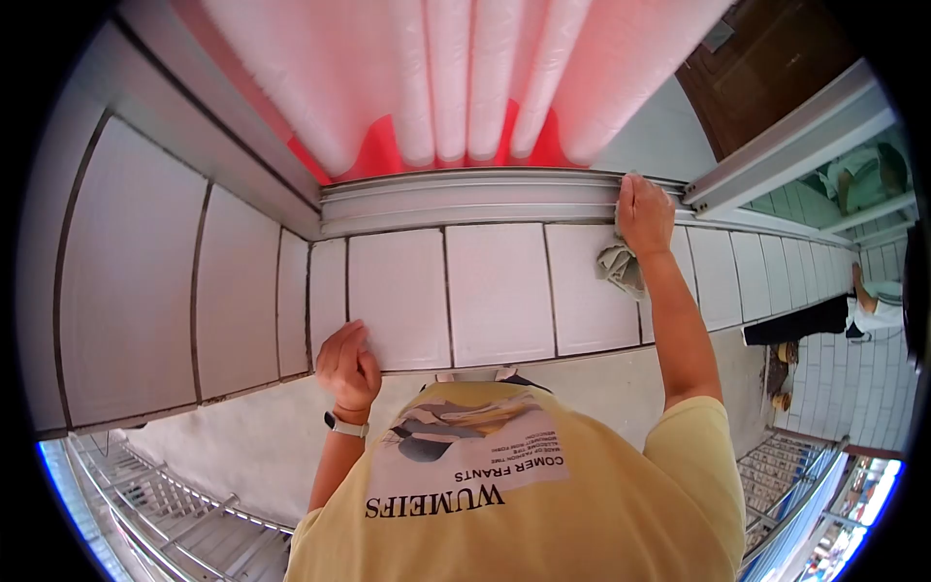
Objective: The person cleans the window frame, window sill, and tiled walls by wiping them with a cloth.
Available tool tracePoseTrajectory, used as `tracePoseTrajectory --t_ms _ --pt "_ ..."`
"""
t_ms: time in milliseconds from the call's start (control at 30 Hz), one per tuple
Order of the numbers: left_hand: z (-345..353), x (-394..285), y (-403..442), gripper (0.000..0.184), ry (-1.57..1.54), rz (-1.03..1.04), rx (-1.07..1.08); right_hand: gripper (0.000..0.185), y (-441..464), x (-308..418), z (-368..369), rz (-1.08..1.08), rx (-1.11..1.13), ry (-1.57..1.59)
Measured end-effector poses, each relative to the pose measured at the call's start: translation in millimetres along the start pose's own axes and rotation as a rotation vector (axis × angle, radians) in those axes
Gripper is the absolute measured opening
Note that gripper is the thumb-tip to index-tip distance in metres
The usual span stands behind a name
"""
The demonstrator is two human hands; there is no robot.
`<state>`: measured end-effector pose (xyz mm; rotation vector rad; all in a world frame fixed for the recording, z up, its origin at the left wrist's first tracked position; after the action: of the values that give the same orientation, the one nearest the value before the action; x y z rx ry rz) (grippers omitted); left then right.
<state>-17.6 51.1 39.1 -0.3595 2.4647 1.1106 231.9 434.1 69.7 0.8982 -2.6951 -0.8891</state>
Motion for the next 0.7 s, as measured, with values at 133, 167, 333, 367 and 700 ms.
tracePoseTrajectory --t_ms 133,167,333,367,700 --pt "2.1 0.0 0.0 0.022 0.009 0.003 0.008 0.022 -0.6 -39.2 6.0 0.038 0.037 -0.016" --pt "2.4 -0.4 0.1 0.022 0.007 0.007 0.012 0.021 -0.6 -48.1 7.4 0.087 0.068 -0.045" --pt "3.0 -1.5 1.8 0.021 0.006 -0.007 0.012 0.019 -1.9 -76.2 14.5 0.169 0.134 -0.157" --pt "2.7 -1.4 2.0 0.021 0.004 -0.010 0.009 0.020 -4.1 -77.2 17.7 0.223 0.164 -0.174" --pt "6.6 0.1 -0.9 0.021 0.032 0.004 0.034 0.034 -1.7 -69.7 32.3 0.532 0.287 -0.293"
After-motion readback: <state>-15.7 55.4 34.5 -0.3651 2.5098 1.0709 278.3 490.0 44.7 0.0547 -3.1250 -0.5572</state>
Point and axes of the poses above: each hand's wrist, its own y-axis towards the middle knuckle, its own z-axis out of the palm, x = y × z, the point moved 6 cm from there along y, towards the middle knuckle, and after that the axes turned 9 degrees about -y, right-handed, at the moved point
